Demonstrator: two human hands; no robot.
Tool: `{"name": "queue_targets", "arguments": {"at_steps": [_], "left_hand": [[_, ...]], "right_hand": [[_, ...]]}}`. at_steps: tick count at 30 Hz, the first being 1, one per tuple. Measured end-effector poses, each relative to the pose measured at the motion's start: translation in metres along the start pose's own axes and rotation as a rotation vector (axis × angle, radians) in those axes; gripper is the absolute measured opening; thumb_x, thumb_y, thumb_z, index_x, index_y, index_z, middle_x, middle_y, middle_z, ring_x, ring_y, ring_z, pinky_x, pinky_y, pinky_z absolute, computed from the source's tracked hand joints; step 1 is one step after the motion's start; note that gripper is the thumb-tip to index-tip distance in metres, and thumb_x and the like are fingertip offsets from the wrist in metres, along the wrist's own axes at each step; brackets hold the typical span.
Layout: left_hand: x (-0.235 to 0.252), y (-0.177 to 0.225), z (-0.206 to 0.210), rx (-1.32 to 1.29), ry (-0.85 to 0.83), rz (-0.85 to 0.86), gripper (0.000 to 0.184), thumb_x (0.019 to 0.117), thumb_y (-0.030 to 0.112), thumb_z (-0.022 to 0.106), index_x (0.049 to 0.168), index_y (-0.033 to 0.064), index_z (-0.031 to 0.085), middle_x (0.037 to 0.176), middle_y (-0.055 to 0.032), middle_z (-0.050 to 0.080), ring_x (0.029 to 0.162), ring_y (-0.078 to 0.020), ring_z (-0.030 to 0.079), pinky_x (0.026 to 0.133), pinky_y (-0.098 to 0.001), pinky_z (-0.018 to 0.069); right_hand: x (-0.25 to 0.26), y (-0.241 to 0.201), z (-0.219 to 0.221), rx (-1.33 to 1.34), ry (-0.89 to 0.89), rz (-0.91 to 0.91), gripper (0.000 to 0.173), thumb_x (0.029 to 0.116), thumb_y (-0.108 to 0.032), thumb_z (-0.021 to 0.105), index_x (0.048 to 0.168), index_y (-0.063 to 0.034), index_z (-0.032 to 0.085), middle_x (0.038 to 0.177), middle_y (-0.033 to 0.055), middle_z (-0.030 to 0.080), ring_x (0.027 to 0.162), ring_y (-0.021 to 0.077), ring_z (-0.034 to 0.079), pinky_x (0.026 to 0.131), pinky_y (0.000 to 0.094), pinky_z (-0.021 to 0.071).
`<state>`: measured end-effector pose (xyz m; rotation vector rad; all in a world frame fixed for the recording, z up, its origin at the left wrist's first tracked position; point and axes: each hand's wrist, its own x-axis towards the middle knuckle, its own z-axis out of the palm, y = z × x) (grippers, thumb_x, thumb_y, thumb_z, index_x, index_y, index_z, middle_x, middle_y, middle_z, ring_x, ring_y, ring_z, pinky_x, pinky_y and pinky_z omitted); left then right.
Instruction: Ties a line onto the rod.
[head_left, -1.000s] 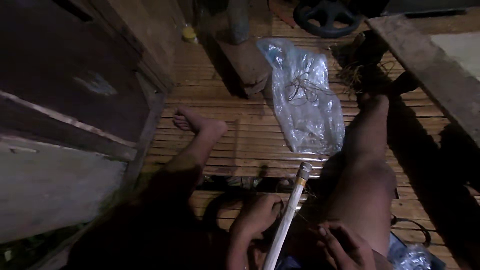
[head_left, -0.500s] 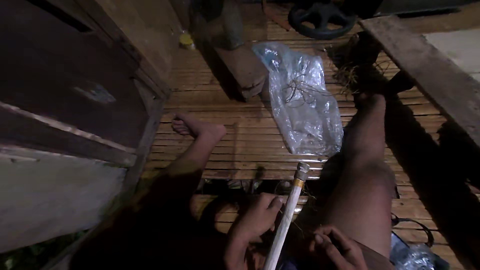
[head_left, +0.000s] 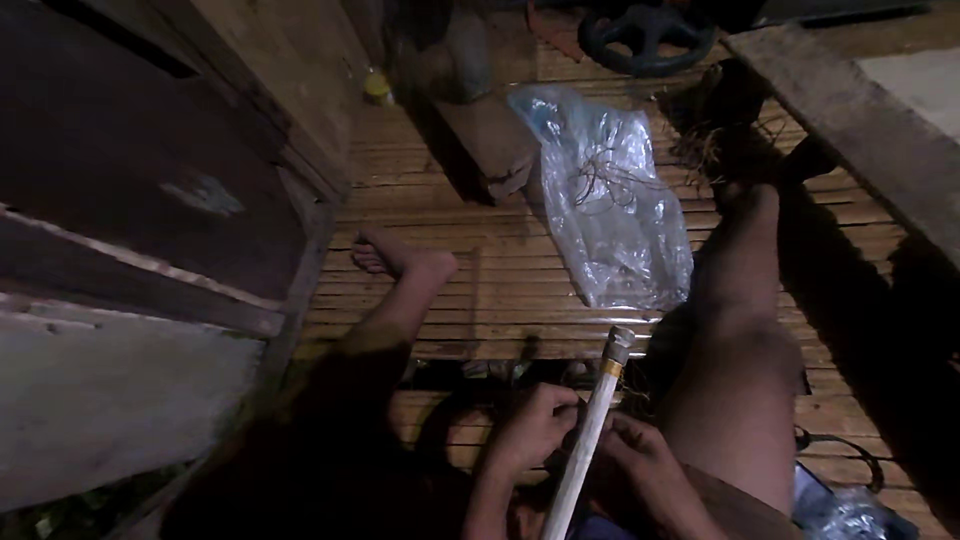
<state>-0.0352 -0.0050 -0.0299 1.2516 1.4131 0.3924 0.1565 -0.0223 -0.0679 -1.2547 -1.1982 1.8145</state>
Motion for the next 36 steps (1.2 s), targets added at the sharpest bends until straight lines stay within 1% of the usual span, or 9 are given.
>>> {"name": "queue_targets", "arguments": {"at_steps": [1, 3, 6, 10, 16, 21, 25, 27, 36], "left_hand": [[-0.001, 0.002, -0.002, 0.013, -0.006, -0.015, 0.018, 0.1022, 0.010, 0.055, 0.105, 0.0028, 0.072, 0.093, -0.0063, 0.068, 0.073, -0.0102, 0.061, 0.069, -0.0296, 0.0534], [-0.001, 0.004, -0.006, 0.016, -0.015, -0.042, 0.021, 0.1023, 0.009, 0.056, 0.115, 0.0033, 0.072, 0.106, -0.0079, 0.071, 0.084, -0.0105, 0.066, 0.079, -0.0302, 0.0558], [0.002, 0.002, -0.007, 0.012, -0.033, -0.042, 0.025, 0.1026, 0.009, 0.057, 0.123, 0.0031, 0.070, 0.116, -0.0097, 0.070, 0.089, -0.0107, 0.066, 0.083, -0.0291, 0.0552], [0.011, -0.004, -0.008, 0.024, -0.071, -0.033, 0.025, 0.1031, 0.011, 0.057, 0.124, 0.0036, 0.069, 0.114, -0.0101, 0.068, 0.082, -0.0103, 0.063, 0.076, -0.0279, 0.0538], [0.018, -0.007, -0.008, 0.003, -0.086, 0.020, 0.021, 0.0990, 0.006, 0.061, 0.117, 0.0003, 0.071, 0.114, -0.0115, 0.068, 0.089, -0.0114, 0.064, 0.082, -0.0285, 0.0545], [0.019, -0.005, -0.007, -0.003, -0.098, 0.022, 0.018, 0.0995, 0.006, 0.061, 0.114, -0.0002, 0.070, 0.109, -0.0092, 0.068, 0.082, -0.0089, 0.062, 0.075, -0.0263, 0.0531], [0.017, -0.007, -0.007, -0.004, -0.110, 0.028, 0.022, 0.0998, 0.006, 0.061, 0.120, 0.0009, 0.070, 0.115, -0.0104, 0.068, 0.085, -0.0100, 0.063, 0.077, -0.0270, 0.0541], [0.018, -0.008, -0.006, -0.014, -0.112, 0.049, 0.022, 0.0992, 0.006, 0.062, 0.119, 0.0001, 0.070, 0.111, -0.0106, 0.069, 0.084, -0.0100, 0.063, 0.076, -0.0269, 0.0536], [0.021, -0.015, -0.004, -0.011, -0.132, 0.081, 0.015, 0.0983, 0.004, 0.061, 0.109, -0.0006, 0.071, 0.104, -0.0071, 0.068, 0.083, -0.0067, 0.061, 0.077, -0.0251, 0.0523]], "right_hand": [[0.003, 0.002, 0.000, 0.001, -0.005, -0.015, 0.014, 0.0953, -0.005, 0.056, 0.089, -0.0065, 0.068, 0.073, -0.0031, 0.064, 0.064, 0.0042, 0.060, 0.060, 0.0224, 0.0524], [0.010, 0.008, -0.001, 0.007, -0.030, -0.020, 0.014, 0.0967, -0.006, 0.057, 0.090, -0.0060, 0.069, 0.076, -0.0016, 0.066, 0.069, 0.0054, 0.063, 0.065, 0.0231, 0.0544], [0.018, 0.013, 0.000, 0.065, -0.056, 0.031, 0.014, 0.0974, -0.006, 0.061, 0.097, -0.0020, 0.075, 0.085, 0.0044, 0.073, 0.077, 0.0095, 0.069, 0.072, 0.0279, 0.0596], [0.023, 0.015, -0.001, 0.046, -0.071, 0.042, 0.013, 0.0955, -0.006, 0.062, 0.093, -0.0046, 0.075, 0.080, 0.0006, 0.072, 0.072, 0.0055, 0.066, 0.069, 0.0250, 0.0577], [0.024, 0.017, -0.007, 0.077, -0.080, 0.053, 0.013, 0.0958, -0.005, 0.063, 0.094, -0.0032, 0.075, 0.085, 0.0037, 0.074, 0.077, 0.0077, 0.069, 0.074, 0.0270, 0.0594], [0.024, 0.012, -0.008, 0.076, -0.081, 0.065, 0.013, 0.0954, -0.004, 0.062, 0.091, -0.0038, 0.074, 0.080, 0.0023, 0.072, 0.073, 0.0071, 0.067, 0.070, 0.0262, 0.0583], [0.023, 0.012, -0.008, 0.083, -0.084, 0.091, 0.012, 0.0958, -0.004, 0.063, 0.093, -0.0030, 0.075, 0.082, 0.0033, 0.072, 0.074, 0.0079, 0.068, 0.071, 0.0268, 0.0588], [0.024, 0.016, -0.010, 0.078, -0.088, 0.086, 0.013, 0.0961, -0.004, 0.062, 0.093, -0.0029, 0.074, 0.083, 0.0034, 0.072, 0.075, 0.0081, 0.068, 0.072, 0.0272, 0.0587], [0.023, 0.018, -0.009, 0.100, -0.091, 0.101, 0.013, 0.0971, -0.006, 0.062, 0.094, -0.0022, 0.074, 0.083, 0.0057, 0.072, 0.075, 0.0104, 0.068, 0.072, 0.0289, 0.0593]]}}
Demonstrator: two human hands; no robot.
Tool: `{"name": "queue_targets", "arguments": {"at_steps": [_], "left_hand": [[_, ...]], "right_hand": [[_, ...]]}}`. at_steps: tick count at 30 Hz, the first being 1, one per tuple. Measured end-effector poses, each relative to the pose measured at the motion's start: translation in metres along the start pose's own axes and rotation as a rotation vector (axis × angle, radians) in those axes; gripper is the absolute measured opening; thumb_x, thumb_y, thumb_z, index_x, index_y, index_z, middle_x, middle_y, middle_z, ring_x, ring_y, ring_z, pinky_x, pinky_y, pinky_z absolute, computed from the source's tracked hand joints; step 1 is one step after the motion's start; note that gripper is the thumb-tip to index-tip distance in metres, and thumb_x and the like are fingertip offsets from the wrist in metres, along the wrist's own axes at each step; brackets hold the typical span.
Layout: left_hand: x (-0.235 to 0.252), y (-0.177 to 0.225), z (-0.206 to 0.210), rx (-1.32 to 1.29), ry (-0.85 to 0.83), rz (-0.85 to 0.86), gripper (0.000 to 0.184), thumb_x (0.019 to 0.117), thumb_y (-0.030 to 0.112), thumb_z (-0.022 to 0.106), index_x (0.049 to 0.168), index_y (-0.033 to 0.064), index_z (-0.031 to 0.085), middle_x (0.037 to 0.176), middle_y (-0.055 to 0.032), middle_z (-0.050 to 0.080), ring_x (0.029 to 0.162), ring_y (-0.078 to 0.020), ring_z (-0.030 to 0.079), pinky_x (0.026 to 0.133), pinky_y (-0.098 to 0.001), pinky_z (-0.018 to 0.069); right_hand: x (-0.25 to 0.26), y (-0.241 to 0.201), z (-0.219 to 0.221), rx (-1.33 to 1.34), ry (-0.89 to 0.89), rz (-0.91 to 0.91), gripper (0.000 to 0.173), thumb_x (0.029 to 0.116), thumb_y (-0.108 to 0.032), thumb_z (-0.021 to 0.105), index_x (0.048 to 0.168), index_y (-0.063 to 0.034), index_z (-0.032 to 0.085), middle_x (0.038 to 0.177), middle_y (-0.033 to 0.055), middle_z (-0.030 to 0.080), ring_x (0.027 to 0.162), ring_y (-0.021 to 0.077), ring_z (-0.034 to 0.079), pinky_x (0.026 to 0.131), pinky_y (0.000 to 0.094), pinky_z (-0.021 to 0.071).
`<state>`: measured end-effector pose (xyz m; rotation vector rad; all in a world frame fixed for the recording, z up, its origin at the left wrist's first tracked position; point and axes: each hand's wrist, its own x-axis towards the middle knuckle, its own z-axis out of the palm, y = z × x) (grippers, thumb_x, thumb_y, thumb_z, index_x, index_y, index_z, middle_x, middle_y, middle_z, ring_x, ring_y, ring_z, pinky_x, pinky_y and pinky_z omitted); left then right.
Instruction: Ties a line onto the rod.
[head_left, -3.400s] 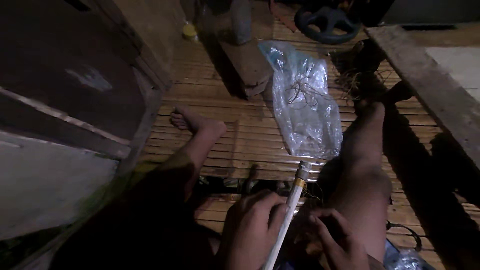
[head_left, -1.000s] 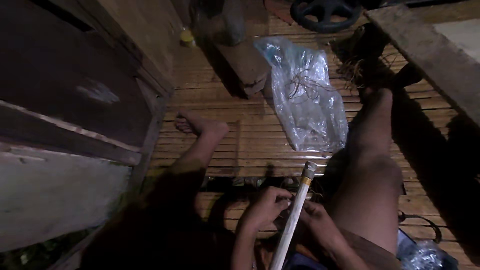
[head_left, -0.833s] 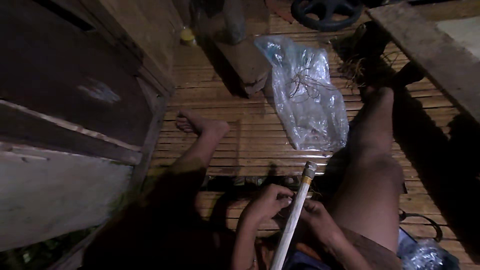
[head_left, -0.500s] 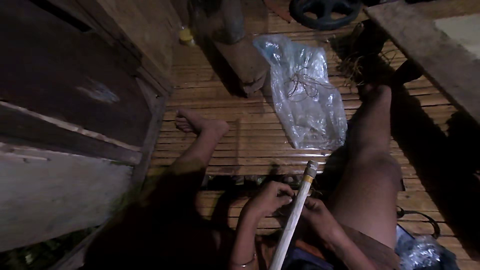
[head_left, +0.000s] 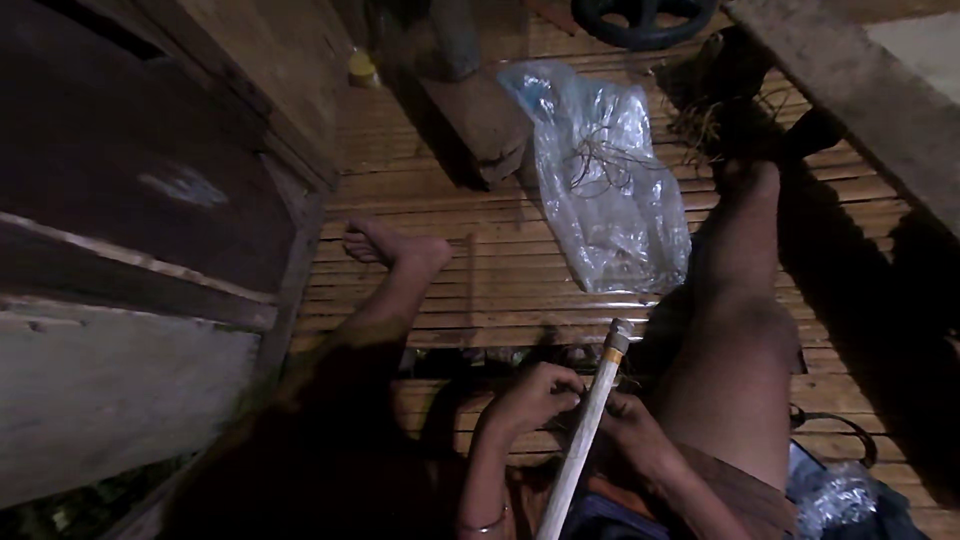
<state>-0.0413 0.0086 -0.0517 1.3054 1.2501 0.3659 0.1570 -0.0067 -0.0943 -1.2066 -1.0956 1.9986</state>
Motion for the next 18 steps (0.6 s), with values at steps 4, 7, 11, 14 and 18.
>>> {"name": "queue_targets", "arguments": {"at_steps": [4, 7, 11, 14, 18], "left_hand": [[0.000, 0.001, 0.000, 0.049, 0.002, -0.011, 0.017, 0.1005, 0.007, 0.059, 0.111, -0.0011, 0.069, 0.103, -0.0094, 0.068, 0.083, -0.0099, 0.062, 0.078, -0.0279, 0.0529], [-0.002, 0.003, -0.001, 0.069, 0.020, -0.039, 0.018, 0.1030, 0.011, 0.056, 0.113, -0.0005, 0.067, 0.103, -0.0097, 0.066, 0.081, -0.0110, 0.061, 0.077, -0.0285, 0.0528], [-0.010, 0.011, -0.003, 0.049, 0.057, -0.113, 0.020, 0.1055, 0.014, 0.053, 0.114, 0.0008, 0.066, 0.095, -0.0070, 0.065, 0.072, -0.0095, 0.059, 0.068, -0.0267, 0.0520], [-0.021, 0.014, -0.008, -0.006, 0.119, -0.119, 0.019, 0.1061, 0.012, 0.051, 0.113, 0.0013, 0.065, 0.092, -0.0045, 0.067, 0.069, -0.0079, 0.060, 0.065, -0.0249, 0.0527], [-0.034, 0.018, -0.014, -0.030, 0.210, -0.098, 0.018, 0.1061, 0.012, 0.050, 0.111, 0.0032, 0.065, 0.090, -0.0017, 0.067, 0.068, -0.0061, 0.061, 0.064, -0.0229, 0.0531]], "right_hand": [[0.000, -0.001, 0.001, -0.023, 0.010, 0.003, 0.012, 0.0967, -0.005, 0.062, 0.093, -0.0025, 0.073, 0.081, 0.0044, 0.071, 0.073, 0.0097, 0.067, 0.071, 0.0277, 0.0584], [-0.002, 0.000, 0.001, -0.041, 0.025, 0.003, 0.013, 0.0975, -0.005, 0.061, 0.095, -0.0025, 0.073, 0.082, 0.0036, 0.071, 0.074, 0.0092, 0.067, 0.071, 0.0271, 0.0585], [-0.008, -0.001, -0.002, -0.167, 0.058, -0.025, 0.014, 0.0989, -0.008, 0.058, 0.097, -0.0041, 0.072, 0.083, 0.0014, 0.070, 0.075, 0.0078, 0.066, 0.070, 0.0257, 0.0569], [-0.018, -0.005, -0.006, -0.295, 0.082, -0.069, 0.015, 0.0991, -0.011, 0.059, 0.097, -0.0049, 0.072, 0.082, -0.0002, 0.069, 0.072, 0.0053, 0.064, 0.067, 0.0225, 0.0545], [-0.036, -0.008, -0.011, -0.553, 0.060, -0.148, 0.017, 0.0984, -0.020, 0.060, 0.098, -0.0078, 0.072, 0.077, -0.0032, 0.066, 0.065, 0.0021, 0.060, 0.061, 0.0222, 0.0527]]}}
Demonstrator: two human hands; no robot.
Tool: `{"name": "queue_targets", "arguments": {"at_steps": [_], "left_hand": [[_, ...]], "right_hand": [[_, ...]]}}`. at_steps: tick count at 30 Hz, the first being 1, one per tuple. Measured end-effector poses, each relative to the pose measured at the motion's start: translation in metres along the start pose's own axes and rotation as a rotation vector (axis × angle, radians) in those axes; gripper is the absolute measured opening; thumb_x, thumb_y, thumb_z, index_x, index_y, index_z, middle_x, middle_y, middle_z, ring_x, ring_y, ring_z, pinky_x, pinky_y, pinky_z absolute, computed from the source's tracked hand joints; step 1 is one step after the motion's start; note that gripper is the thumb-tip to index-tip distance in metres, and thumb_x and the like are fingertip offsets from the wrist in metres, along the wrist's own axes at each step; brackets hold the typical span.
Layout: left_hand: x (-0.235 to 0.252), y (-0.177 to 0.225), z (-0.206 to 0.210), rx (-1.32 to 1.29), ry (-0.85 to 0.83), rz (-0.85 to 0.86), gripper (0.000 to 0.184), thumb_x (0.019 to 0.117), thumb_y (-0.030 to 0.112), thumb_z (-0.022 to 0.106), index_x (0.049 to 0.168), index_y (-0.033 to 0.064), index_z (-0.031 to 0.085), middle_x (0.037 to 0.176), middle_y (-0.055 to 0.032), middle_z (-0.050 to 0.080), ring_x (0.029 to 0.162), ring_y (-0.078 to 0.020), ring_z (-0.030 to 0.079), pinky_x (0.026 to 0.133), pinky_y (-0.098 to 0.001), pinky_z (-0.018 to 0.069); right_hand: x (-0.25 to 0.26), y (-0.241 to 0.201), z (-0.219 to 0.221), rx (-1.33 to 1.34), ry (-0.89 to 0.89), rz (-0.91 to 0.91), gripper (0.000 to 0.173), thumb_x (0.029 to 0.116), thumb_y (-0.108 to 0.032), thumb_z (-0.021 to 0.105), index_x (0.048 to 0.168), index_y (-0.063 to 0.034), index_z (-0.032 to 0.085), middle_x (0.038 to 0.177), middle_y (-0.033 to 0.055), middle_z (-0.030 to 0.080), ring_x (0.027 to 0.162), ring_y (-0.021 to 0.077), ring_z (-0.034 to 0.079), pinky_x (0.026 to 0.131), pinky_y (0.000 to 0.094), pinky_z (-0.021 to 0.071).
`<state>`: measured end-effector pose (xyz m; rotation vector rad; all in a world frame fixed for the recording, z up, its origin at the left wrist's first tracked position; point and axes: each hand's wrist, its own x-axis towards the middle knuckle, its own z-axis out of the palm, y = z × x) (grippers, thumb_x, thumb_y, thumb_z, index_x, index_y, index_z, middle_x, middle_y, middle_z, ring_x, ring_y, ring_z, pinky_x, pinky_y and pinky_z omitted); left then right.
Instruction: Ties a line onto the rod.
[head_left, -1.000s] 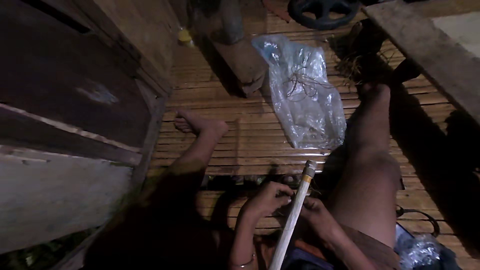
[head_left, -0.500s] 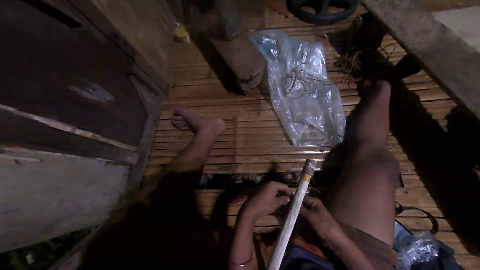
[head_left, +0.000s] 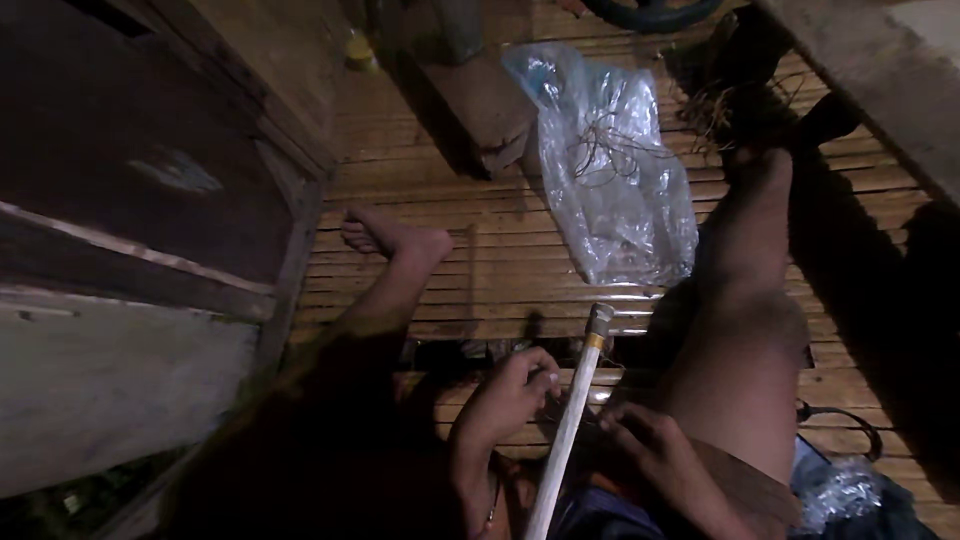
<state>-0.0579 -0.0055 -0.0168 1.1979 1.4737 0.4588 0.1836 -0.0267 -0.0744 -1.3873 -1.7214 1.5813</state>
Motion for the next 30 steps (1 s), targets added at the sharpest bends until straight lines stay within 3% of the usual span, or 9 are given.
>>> {"name": "queue_targets", "arguments": {"at_steps": [3, 7, 11, 16, 22, 25, 30], "left_hand": [[-0.003, 0.004, -0.002, 0.026, 0.016, 0.000, 0.017, 0.1063, 0.012, 0.050, 0.112, 0.0040, 0.065, 0.091, -0.0010, 0.068, 0.066, -0.0052, 0.061, 0.062, -0.0216, 0.0529], [-0.005, 0.011, -0.001, 0.054, 0.013, -0.035, 0.017, 0.1071, 0.013, 0.050, 0.112, 0.0057, 0.064, 0.089, 0.0004, 0.067, 0.064, -0.0043, 0.060, 0.058, -0.0203, 0.0509], [-0.009, 0.015, -0.002, 0.074, 0.039, -0.025, 0.017, 0.1068, 0.012, 0.049, 0.112, 0.0048, 0.064, 0.087, 0.0000, 0.065, 0.067, -0.0048, 0.061, 0.064, -0.0213, 0.0525], [-0.010, 0.012, -0.005, 0.090, 0.062, -0.028, 0.017, 0.1063, 0.011, 0.049, 0.113, 0.0048, 0.064, 0.086, -0.0005, 0.065, 0.069, -0.0055, 0.061, 0.066, -0.0220, 0.0530], [-0.005, 0.008, -0.002, 0.105, 0.040, -0.035, 0.018, 0.1064, 0.013, 0.050, 0.114, 0.0053, 0.064, 0.087, -0.0007, 0.065, 0.073, -0.0077, 0.062, 0.070, -0.0254, 0.0540], [0.001, 0.009, 0.004, 0.125, 0.014, -0.067, 0.019, 0.1072, 0.016, 0.050, 0.116, 0.0055, 0.064, 0.087, -0.0020, 0.065, 0.070, -0.0083, 0.061, 0.065, -0.0252, 0.0524], [0.004, 0.011, 0.014, 0.137, -0.029, -0.046, 0.019, 0.1067, 0.014, 0.049, 0.116, 0.0042, 0.064, 0.089, -0.0028, 0.065, 0.073, -0.0086, 0.062, 0.070, -0.0261, 0.0539]], "right_hand": [[-0.015, -0.008, -0.008, -0.184, 0.003, -0.066, 0.021, 0.0996, -0.028, 0.060, 0.100, -0.0116, 0.073, 0.077, -0.0022, 0.069, 0.064, 0.0069, 0.064, 0.060, 0.0316, 0.0560], [-0.024, -0.025, -0.023, -0.225, 0.052, -0.124, 0.021, 0.1008, -0.027, 0.060, 0.102, -0.0101, 0.073, 0.079, -0.0006, 0.069, 0.065, 0.0065, 0.064, 0.060, 0.0289, 0.0560], [-0.027, -0.039, -0.033, -0.292, 0.061, -0.145, 0.022, 0.1006, -0.027, 0.060, 0.099, -0.0089, 0.072, 0.073, 0.0003, 0.066, 0.059, 0.0076, 0.060, 0.055, 0.0283, 0.0531], [-0.032, -0.047, -0.034, -0.365, 0.042, -0.140, 0.024, 0.1008, -0.027, 0.061, 0.099, -0.0063, 0.073, 0.073, 0.0047, 0.068, 0.061, 0.0151, 0.064, 0.058, 0.0376, 0.0561], [-0.037, -0.043, -0.035, -0.161, 0.047, -0.165, 0.020, 0.1003, -0.023, 0.062, 0.098, -0.0052, 0.072, 0.075, 0.0013, 0.068, 0.062, 0.0030, 0.061, 0.057, 0.0216, 0.0534], [-0.041, -0.047, -0.037, 0.033, 0.056, -0.200, 0.013, 0.0990, -0.013, 0.064, 0.098, -0.0018, 0.070, 0.081, -0.0009, 0.070, 0.068, -0.0016, 0.063, 0.062, 0.0166, 0.0549], [-0.046, -0.058, -0.050, 0.233, 0.051, -0.186, 0.005, 0.0991, -0.013, 0.065, 0.097, -0.0121, 0.069, 0.078, -0.0132, 0.065, 0.065, -0.0076, 0.056, 0.058, 0.0120, 0.0482]]}}
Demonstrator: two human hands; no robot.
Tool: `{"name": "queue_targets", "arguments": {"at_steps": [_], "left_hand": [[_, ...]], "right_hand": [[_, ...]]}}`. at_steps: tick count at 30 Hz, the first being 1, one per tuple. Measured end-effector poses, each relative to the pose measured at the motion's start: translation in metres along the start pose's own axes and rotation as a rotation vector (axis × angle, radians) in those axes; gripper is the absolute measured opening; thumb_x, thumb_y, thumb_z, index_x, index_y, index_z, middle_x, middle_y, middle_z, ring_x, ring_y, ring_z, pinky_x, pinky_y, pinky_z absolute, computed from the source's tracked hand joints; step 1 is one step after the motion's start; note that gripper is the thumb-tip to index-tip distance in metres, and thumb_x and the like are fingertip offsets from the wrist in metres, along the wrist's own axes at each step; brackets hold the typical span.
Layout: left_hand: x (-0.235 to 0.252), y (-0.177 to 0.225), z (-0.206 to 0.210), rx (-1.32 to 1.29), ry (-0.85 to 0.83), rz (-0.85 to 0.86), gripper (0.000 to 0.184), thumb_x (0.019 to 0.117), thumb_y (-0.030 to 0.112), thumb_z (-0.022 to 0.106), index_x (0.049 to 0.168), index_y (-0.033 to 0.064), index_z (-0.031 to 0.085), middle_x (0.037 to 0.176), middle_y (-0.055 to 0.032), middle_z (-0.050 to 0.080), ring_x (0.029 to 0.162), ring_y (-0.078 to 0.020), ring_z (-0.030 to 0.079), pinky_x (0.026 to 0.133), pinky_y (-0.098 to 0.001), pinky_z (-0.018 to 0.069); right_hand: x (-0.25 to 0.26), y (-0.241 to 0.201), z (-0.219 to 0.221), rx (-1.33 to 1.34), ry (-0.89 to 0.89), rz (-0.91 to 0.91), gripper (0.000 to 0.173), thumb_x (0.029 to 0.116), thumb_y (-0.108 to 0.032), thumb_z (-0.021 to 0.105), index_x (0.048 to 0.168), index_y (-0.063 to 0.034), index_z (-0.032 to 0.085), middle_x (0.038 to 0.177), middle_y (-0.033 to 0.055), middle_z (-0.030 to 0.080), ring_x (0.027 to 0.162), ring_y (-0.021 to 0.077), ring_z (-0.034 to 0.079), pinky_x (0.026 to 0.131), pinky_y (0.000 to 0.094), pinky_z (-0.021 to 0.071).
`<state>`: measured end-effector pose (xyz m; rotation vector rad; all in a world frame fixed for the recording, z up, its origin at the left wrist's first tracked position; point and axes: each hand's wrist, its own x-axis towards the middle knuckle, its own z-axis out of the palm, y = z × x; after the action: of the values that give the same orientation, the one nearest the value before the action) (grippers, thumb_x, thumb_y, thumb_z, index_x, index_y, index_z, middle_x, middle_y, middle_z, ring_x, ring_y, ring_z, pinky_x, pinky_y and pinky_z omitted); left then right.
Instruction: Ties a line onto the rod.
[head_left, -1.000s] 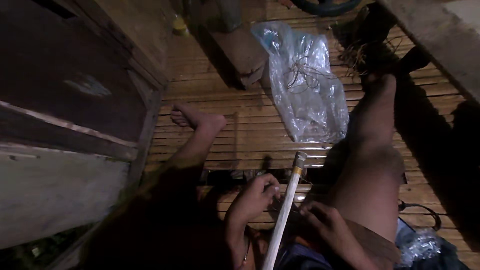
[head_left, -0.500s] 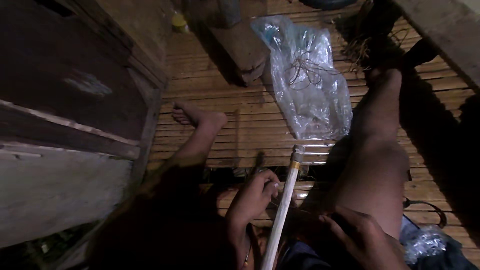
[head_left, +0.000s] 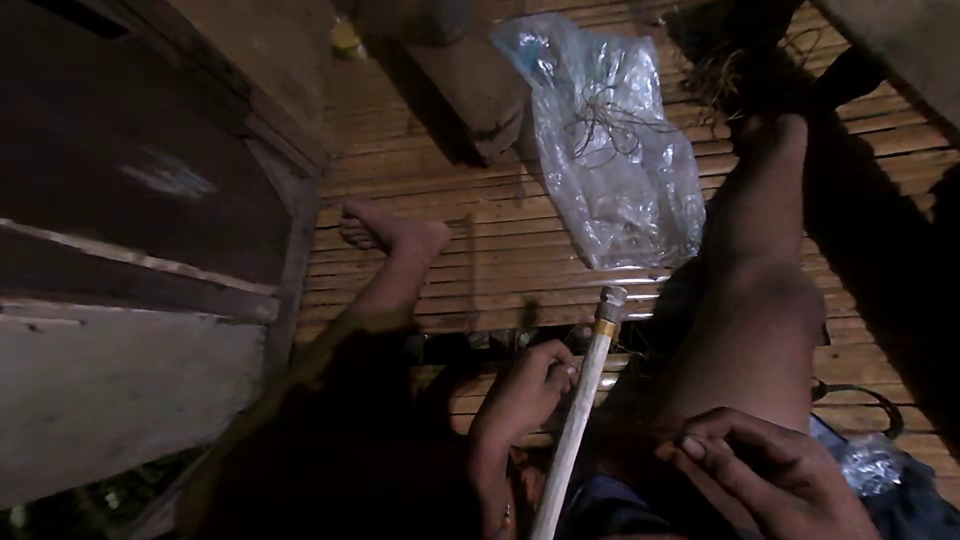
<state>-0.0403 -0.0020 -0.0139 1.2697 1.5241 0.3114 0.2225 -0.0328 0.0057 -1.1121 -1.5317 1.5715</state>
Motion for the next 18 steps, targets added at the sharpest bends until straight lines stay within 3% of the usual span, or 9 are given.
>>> {"name": "queue_targets", "arguments": {"at_steps": [2, 6, 9, 12, 18], "left_hand": [[-0.002, -0.001, -0.001, 0.008, -0.003, 0.024, 0.020, 0.1065, 0.014, 0.049, 0.115, 0.0040, 0.064, 0.091, -0.0039, 0.066, 0.075, -0.0093, 0.063, 0.072, -0.0274, 0.0551], [-0.014, -0.002, -0.011, -0.026, 0.041, 0.107, 0.019, 0.1057, 0.013, 0.051, 0.111, 0.0030, 0.065, 0.091, -0.0026, 0.067, 0.076, -0.0065, 0.064, 0.073, -0.0241, 0.0557], [-0.027, -0.002, -0.016, -0.097, 0.045, 0.280, 0.016, 0.1030, 0.009, 0.053, 0.106, 0.0006, 0.066, 0.087, -0.0007, 0.067, 0.074, -0.0019, 0.064, 0.070, -0.0191, 0.0553], [-0.038, 0.001, -0.019, -0.116, 0.017, 0.458, 0.016, 0.1024, 0.008, 0.054, 0.104, -0.0006, 0.067, 0.090, -0.0017, 0.069, 0.077, -0.0006, 0.066, 0.074, -0.0180, 0.0568], [-0.048, 0.006, -0.015, -0.011, 0.092, 0.659, 0.018, 0.1027, 0.017, 0.059, 0.101, 0.0029, 0.071, 0.098, -0.0043, 0.069, 0.091, -0.0026, 0.064, 0.082, -0.0178, 0.0544]], "right_hand": [[0.000, 0.003, -0.002, -0.015, 0.015, -0.018, 0.005, 0.0994, -0.013, 0.064, 0.098, -0.0110, 0.069, 0.078, -0.0130, 0.064, 0.065, -0.0081, 0.055, 0.059, 0.0112, 0.0482], [0.000, 0.020, 0.001, -0.249, 0.060, -0.053, 0.015, 0.0998, -0.017, 0.062, 0.098, -0.0027, 0.068, 0.077, -0.0037, 0.066, 0.064, -0.0054, 0.058, 0.059, 0.0126, 0.0509], [0.001, 0.027, 0.008, -0.373, 0.070, 0.004, 0.018, 0.0997, -0.021, 0.061, 0.099, -0.0050, 0.070, 0.074, -0.0013, 0.065, 0.060, -0.0015, 0.057, 0.055, 0.0170, 0.0498], [0.004, 0.024, 0.020, -0.361, 0.060, 0.002, 0.019, 0.1008, -0.022, 0.061, 0.108, -0.0055, 0.068, 0.080, -0.0008, 0.068, 0.063, 0.0008, 0.060, 0.057, 0.0198, 0.0534], [0.019, 0.009, 0.050, -0.269, 0.035, -0.221, 0.023, 0.1013, -0.023, 0.065, 0.114, -0.0044, 0.070, 0.096, 0.0033, 0.072, 0.077, 0.0010, 0.065, 0.070, 0.0179, 0.0575]]}}
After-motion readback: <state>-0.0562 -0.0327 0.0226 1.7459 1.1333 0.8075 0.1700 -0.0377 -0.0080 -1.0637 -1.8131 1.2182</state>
